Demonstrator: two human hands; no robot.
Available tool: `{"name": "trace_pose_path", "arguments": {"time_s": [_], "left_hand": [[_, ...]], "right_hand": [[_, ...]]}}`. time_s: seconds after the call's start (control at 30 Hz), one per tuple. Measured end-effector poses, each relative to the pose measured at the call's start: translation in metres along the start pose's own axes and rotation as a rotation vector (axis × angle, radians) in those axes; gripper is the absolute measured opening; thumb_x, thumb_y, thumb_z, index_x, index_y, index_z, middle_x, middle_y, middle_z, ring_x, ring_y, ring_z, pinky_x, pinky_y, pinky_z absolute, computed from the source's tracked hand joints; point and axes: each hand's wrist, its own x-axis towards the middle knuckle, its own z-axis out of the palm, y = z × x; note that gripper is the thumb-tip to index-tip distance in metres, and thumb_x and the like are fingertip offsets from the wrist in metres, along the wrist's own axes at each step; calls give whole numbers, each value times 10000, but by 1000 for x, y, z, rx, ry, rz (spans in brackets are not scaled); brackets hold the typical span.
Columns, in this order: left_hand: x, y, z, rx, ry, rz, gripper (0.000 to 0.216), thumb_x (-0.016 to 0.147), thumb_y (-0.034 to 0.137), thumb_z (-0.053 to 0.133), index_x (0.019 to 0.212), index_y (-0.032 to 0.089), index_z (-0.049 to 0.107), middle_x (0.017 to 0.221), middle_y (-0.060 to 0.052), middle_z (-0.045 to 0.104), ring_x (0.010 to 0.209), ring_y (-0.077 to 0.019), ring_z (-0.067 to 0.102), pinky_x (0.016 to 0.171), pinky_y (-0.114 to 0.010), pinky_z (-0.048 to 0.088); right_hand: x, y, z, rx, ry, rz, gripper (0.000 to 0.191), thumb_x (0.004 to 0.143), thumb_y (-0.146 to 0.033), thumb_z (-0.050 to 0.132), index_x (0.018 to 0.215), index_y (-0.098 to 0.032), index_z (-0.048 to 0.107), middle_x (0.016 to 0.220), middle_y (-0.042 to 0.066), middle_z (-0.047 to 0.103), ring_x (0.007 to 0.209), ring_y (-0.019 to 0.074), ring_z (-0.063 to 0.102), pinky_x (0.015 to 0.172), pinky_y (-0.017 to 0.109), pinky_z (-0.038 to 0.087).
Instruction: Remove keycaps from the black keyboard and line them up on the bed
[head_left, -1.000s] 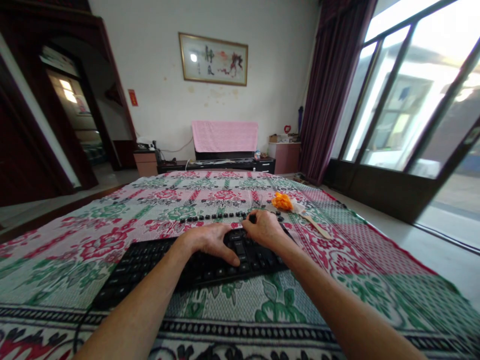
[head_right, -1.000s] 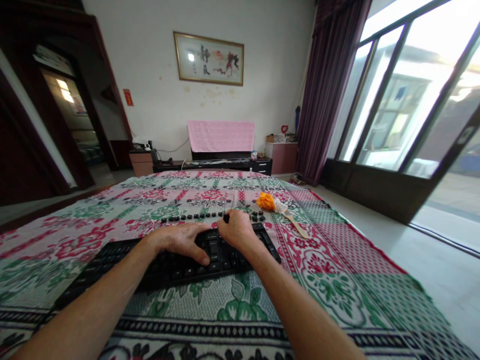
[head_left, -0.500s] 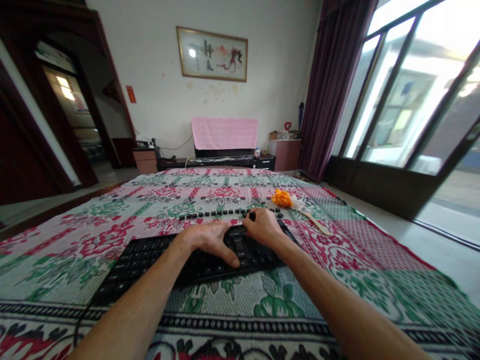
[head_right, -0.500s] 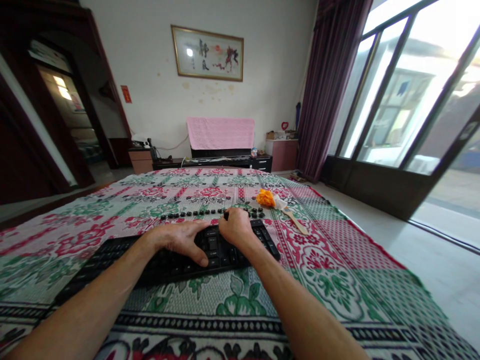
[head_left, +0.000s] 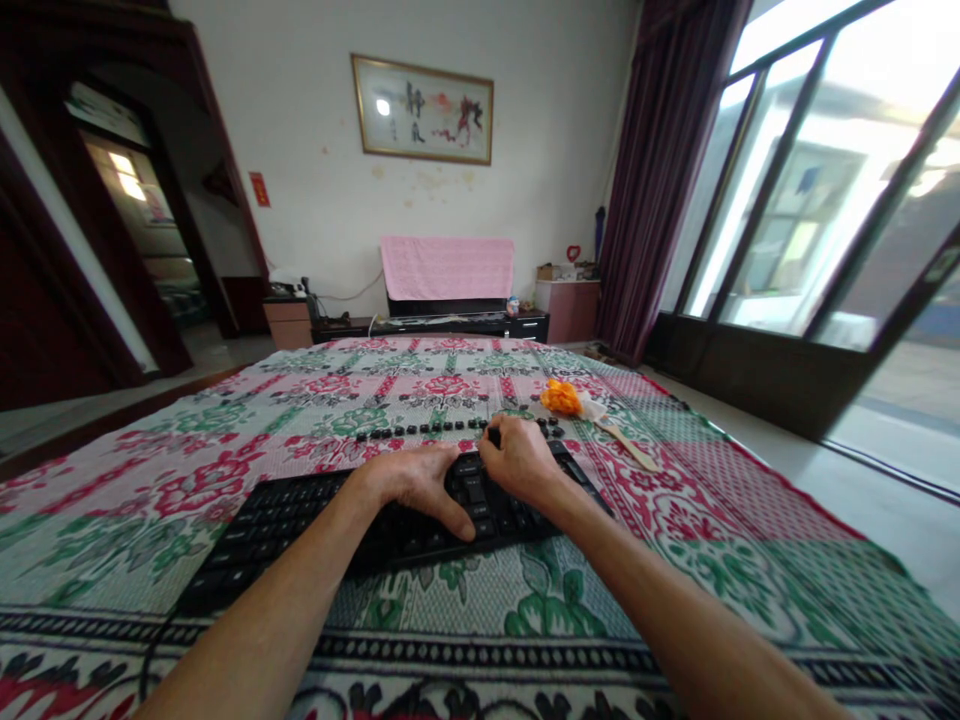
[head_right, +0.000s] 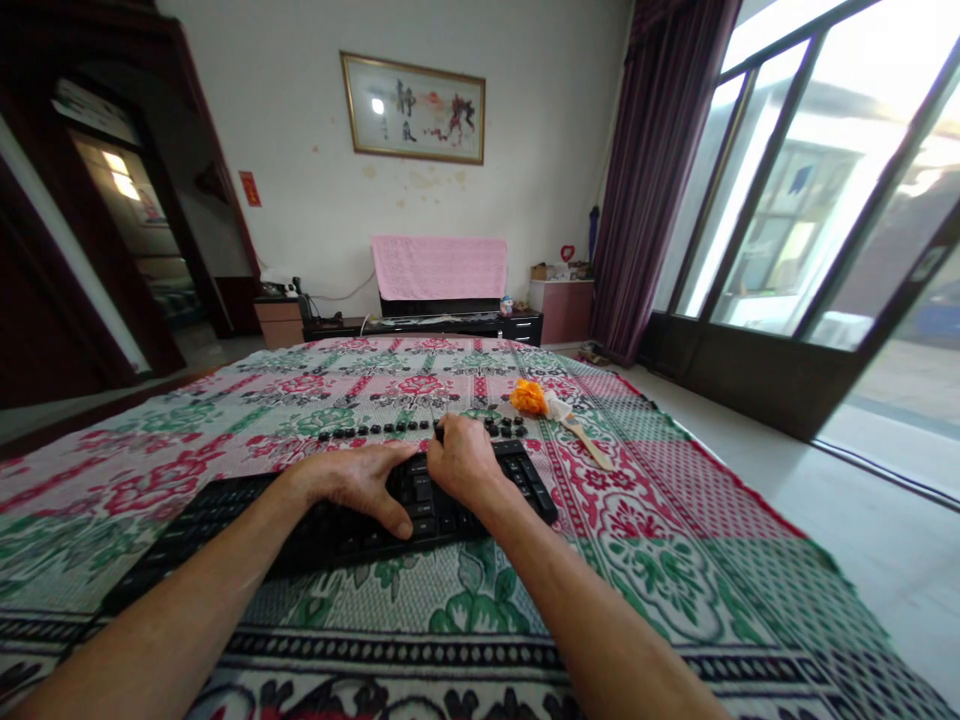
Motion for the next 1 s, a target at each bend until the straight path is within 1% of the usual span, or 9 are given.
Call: {"name": "trace_pose_path", "arguments": {"time_s": [0.1, 0.27, 0.37, 0.43, 0.53, 0.63, 0.77, 0.9, 1.0], "left_hand": [[-1, 1, 0, -22, 11, 24, 691, 375, 499, 730, 1010, 262, 595, 953, 4, 649, 988, -227, 534, 828, -258, 393], [-1, 3, -2, -19, 48, -9, 646, 451, 520, 695, 1044, 283, 590, 986, 7, 651, 961, -219, 551, 800, -260, 401], [4, 1, -1, -76, 154, -6, 617, 541, 511, 652, 1097, 259, 564, 1043, -10, 632, 938, -203, 561, 754, -253, 416], [10, -1, 0, -143, 240, -5, 552, 590, 473, 628, 1073, 212, 578, 984, -26, 648, 882, -191, 576, 703, -245, 426], [15, -3, 3, -229, 263, 20, 397, 625, 416, 608, 939, 175, 635, 843, -22, 670, 773, -170, 590, 643, -237, 430], [16, -3, 5, -253, 267, 50, 312, 645, 381, 593, 877, 182, 657, 811, -7, 676, 740, -154, 593, 643, -234, 426], [15, 0, 4, -149, 322, 23, 280, 648, 356, 585, 855, 187, 667, 785, 5, 679, 710, -143, 590, 625, -225, 408], [14, 2, 4, 22, 393, -21, 213, 649, 342, 569, 744, 191, 687, 675, 10, 663, 659, -134, 581, 581, -218, 375], [14, -1, 6, 10, 402, -41, 230, 663, 369, 552, 724, 194, 689, 652, 11, 660, 629, -127, 579, 558, -216, 368]], "right_hand": [[0, -9, -5, 8, 13, -59, 140, 711, -206, 477, 699, -140, 599, 632, 44, 615, 566, 115, 525, 540, 211, 344], [8, -6, -9, 219, -99, 125, 126, 707, -229, 483, 669, -147, 571, 559, 24, 605, 500, 100, 542, 486, 183, 359], [11, 1, -6, 361, -176, 201, 141, 723, -246, 475, 729, -141, 569, 543, 27, 615, 477, 108, 565, 449, 176, 376], [12, 4, -3, 403, -193, 225, 157, 731, -255, 470, 753, -137, 571, 552, 31, 626, 474, 111, 575, 433, 173, 382], [13, 6, 0, 378, -166, 201, 157, 725, -250, 467, 728, -137, 576, 566, 32, 635, 479, 104, 577, 437, 170, 387], [15, 8, 1, 342, -131, 166, 157, 709, -258, 472, 688, -141, 574, 554, 30, 631, 482, 105, 573, 444, 176, 387], [14, 11, 3, 394, -134, 136, 182, 713, -288, 466, 688, -147, 578, 547, 24, 631, 476, 104, 571, 447, 178, 391], [15, 15, 4, 498, -126, 89, 209, 725, -325, 466, 720, -152, 583, 577, 26, 645, 490, 107, 580, 466, 180, 410], [19, 19, 2, 534, -78, 97, 223, 726, -340, 470, 729, -148, 582, 587, 33, 649, 499, 112, 583, 472, 185, 416]]}}
